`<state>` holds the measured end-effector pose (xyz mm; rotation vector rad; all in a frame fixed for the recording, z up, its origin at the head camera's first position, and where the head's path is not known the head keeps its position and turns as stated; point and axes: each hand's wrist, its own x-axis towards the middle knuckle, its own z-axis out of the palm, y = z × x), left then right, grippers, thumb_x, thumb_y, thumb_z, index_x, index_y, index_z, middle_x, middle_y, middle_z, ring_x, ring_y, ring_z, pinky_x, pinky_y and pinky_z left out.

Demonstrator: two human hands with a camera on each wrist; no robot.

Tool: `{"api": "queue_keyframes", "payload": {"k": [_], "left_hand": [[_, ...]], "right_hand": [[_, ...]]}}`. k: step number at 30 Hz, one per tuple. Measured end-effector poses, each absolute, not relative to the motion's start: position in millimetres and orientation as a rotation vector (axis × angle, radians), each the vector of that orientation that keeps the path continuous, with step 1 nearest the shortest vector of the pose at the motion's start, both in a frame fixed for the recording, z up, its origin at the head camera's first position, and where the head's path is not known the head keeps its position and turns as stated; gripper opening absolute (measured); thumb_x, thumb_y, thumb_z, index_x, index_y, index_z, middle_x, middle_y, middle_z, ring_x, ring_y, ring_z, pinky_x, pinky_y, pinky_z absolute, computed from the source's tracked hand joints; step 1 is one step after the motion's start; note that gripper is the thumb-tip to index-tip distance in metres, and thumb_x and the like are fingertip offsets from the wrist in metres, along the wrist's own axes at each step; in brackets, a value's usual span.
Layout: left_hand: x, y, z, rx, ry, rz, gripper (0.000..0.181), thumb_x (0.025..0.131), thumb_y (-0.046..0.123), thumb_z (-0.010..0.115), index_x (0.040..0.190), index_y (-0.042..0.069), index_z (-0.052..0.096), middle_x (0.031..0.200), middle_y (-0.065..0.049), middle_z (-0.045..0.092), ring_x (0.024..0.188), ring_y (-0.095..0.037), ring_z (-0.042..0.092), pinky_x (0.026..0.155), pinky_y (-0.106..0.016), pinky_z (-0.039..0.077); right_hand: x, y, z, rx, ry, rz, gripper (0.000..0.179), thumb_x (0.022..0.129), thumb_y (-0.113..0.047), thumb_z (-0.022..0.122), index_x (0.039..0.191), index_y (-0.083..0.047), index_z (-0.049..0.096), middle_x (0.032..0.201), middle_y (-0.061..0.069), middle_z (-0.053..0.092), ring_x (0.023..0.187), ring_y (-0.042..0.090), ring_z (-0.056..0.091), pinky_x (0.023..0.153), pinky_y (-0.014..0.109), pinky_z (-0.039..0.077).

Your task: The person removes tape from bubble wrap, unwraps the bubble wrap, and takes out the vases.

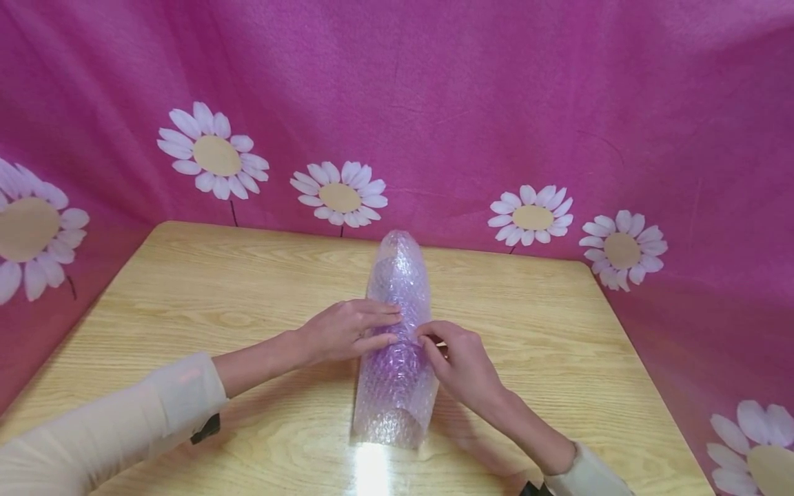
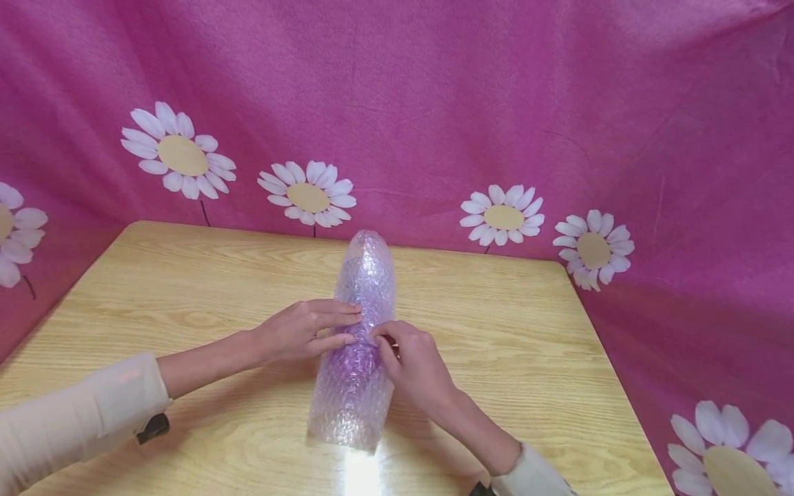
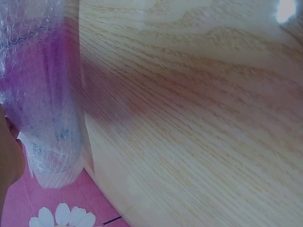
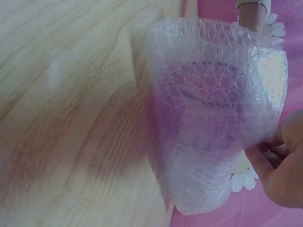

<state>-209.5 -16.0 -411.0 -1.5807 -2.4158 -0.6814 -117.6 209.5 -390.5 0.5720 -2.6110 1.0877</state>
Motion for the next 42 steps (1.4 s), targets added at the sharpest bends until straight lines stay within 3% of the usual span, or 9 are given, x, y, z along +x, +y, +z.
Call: {"api": "queue_keyframes", "payload": {"k": [11, 28, 42], "left_hand": [[-209.3, -16.8, -411.2, -1.558, -2.448, -0.693, 0.043, 0.098, 0.038, 0.063, 0.130, 0.009, 0.067, 0.137, -0.008, 0.059, 0.128, -0.023, 0.055, 0.106, -0.040, 0.044], [-209.6, -15.1, -411.1, -1.569, -2.439, -0.694, 0.043, 0.098, 0.037, 0.063, 0.130, 0.008, 0.067, 0.137, -0.009, 0.060, 0.128, -0.024, 0.055, 0.106, -0.041, 0.044], [-209.0, -14.3, -410.5, -1.555, -2.465, -0.706, 0.043, 0.098, 0.037, 0.063, 0.129, 0.008, 0.068, 0.136, -0.009, 0.060, 0.128, -0.023, 0.055, 0.106, -0.040, 0.044]], "right_hand": [[-118.4, 212.6, -394.3, 0.496, -2.543, 1.188, 0.013, 0.093, 0.007, 0.063, 0.093, -0.004, 0.070, 0.091, 0.004, 0.071, 0.082, 0.016, 0.069, 0.066, 0.021, 0.058], [-114.0, 223.0, -400.5, 0.393, -2.449, 1.217, 0.009, 0.093, 0.006, 0.062, 0.096, -0.001, 0.068, 0.086, 0.005, 0.070, 0.083, 0.018, 0.070, 0.063, 0.025, 0.059], [-109.9, 232.3, -406.7, 0.360, -2.384, 1.271, 0.012, 0.092, 0.010, 0.062, 0.096, -0.001, 0.066, 0.081, 0.002, 0.067, 0.075, 0.016, 0.066, 0.057, 0.021, 0.057]]}}
